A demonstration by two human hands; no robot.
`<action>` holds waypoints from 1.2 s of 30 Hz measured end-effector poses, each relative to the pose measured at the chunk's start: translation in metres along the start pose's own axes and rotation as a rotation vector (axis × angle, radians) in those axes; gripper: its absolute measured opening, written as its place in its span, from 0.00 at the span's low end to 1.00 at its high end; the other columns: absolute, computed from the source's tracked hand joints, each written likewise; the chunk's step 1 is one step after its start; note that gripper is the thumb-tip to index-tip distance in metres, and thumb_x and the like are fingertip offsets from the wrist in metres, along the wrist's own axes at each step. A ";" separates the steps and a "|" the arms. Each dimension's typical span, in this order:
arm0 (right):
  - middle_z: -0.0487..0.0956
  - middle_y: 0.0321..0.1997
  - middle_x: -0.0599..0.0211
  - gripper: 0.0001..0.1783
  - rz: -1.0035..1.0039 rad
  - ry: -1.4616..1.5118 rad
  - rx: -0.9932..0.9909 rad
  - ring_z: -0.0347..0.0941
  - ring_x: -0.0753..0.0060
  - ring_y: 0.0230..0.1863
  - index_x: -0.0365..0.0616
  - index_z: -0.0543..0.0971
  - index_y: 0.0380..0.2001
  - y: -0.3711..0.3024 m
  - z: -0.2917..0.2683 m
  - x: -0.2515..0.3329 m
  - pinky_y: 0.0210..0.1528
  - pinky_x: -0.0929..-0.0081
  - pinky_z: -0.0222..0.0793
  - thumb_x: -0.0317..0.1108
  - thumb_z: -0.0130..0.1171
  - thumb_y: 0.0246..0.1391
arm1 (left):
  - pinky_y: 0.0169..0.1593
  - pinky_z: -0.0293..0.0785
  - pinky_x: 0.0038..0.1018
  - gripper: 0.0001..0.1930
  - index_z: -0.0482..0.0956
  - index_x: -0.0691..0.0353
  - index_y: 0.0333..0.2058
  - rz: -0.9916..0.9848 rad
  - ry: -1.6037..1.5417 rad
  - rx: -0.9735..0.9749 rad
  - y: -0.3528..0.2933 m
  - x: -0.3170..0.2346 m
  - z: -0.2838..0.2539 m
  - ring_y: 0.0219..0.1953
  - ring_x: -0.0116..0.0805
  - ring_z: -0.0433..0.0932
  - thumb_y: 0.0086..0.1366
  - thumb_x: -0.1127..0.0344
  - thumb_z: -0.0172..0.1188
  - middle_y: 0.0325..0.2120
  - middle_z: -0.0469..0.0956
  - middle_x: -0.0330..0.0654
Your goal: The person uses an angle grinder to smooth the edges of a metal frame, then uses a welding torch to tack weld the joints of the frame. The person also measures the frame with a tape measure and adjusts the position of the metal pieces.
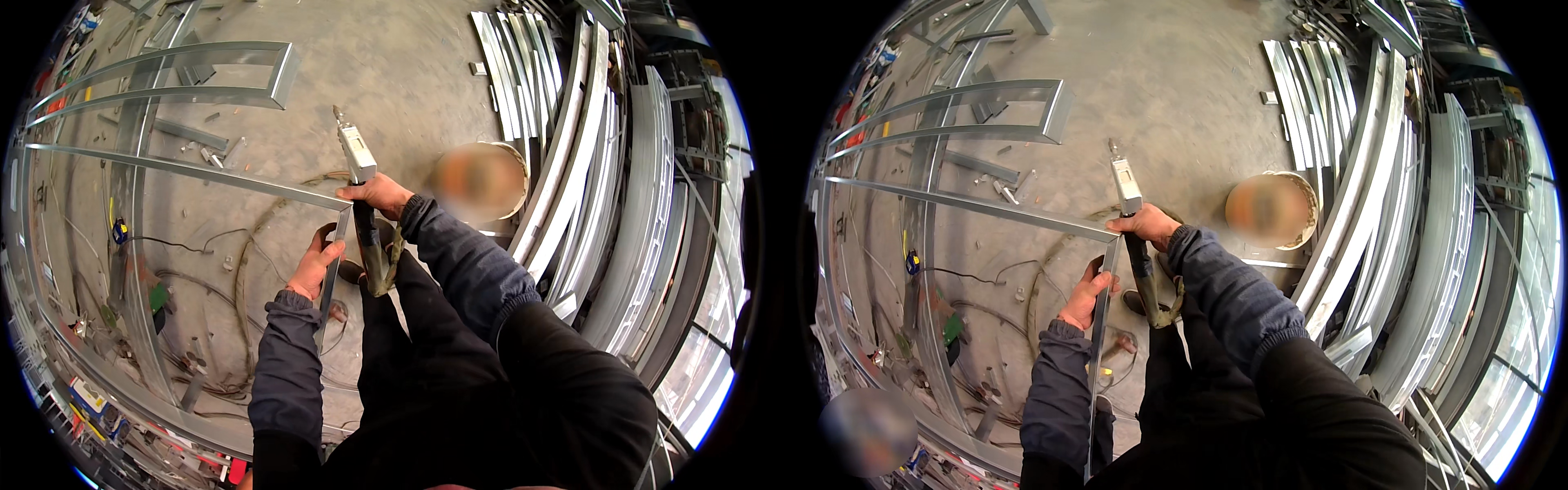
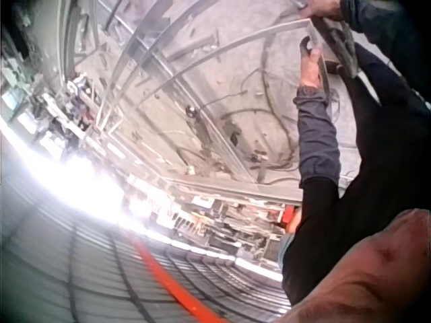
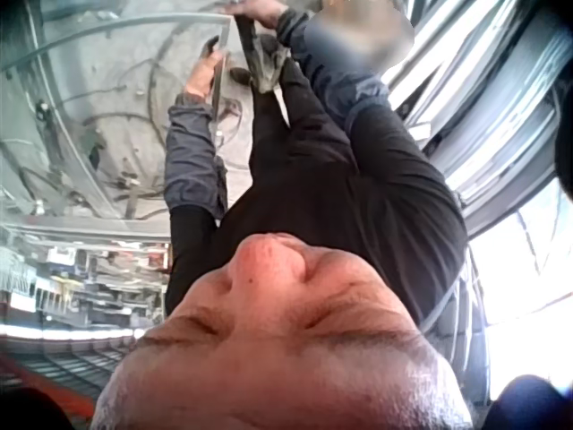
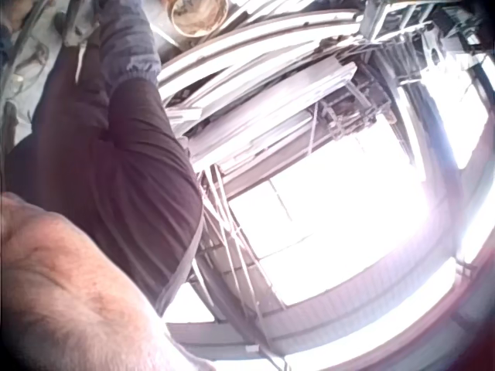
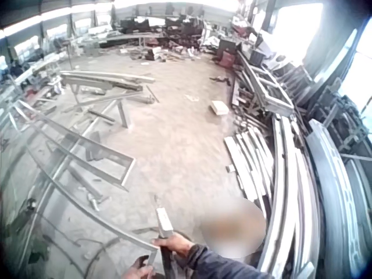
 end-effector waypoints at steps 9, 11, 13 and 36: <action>0.82 0.41 0.70 0.18 -0.028 0.058 0.000 0.74 0.74 0.43 0.41 0.82 0.44 0.001 0.000 -0.004 0.48 0.70 0.70 0.38 0.76 0.55 | 0.46 0.74 0.30 0.41 0.74 0.57 0.59 -0.170 -0.068 -0.143 0.018 -0.012 0.007 0.40 0.32 0.77 0.65 0.26 0.58 0.40 0.78 0.40; 0.82 0.42 0.70 0.20 -0.025 0.062 0.008 0.75 0.74 0.44 0.41 0.81 0.46 0.002 0.000 -0.004 0.50 0.70 0.70 0.38 0.76 0.55 | 0.46 0.74 0.30 0.45 0.74 0.59 0.59 -0.186 -0.017 -0.172 0.025 -0.016 0.010 0.39 0.32 0.76 0.62 0.22 0.58 0.39 0.78 0.42; 0.80 0.49 0.69 0.31 0.016 0.048 0.049 0.74 0.72 0.51 0.42 0.77 0.58 0.004 -0.003 -0.006 0.57 0.69 0.68 0.39 0.76 0.55 | 0.46 0.74 0.30 0.50 0.74 0.62 0.60 -0.188 0.082 -0.191 0.029 -0.025 0.017 0.38 0.32 0.75 0.59 0.18 0.58 0.38 0.78 0.44; 0.81 0.38 0.70 0.18 -0.043 0.063 0.021 0.74 0.74 0.42 0.41 0.81 0.43 0.006 -0.003 -0.007 0.46 0.71 0.70 0.35 0.76 0.54 | 0.40 0.76 0.29 0.43 0.79 0.63 0.50 -0.178 0.149 -0.316 0.032 -0.030 0.023 0.32 0.31 0.77 0.66 0.21 0.53 0.32 0.78 0.41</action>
Point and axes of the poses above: each hand's wrist, its own y-axis towards the middle knuckle, its own z-axis out of the palm, x = y × z, the point moved 4 cm from there along y, towards the middle knuckle
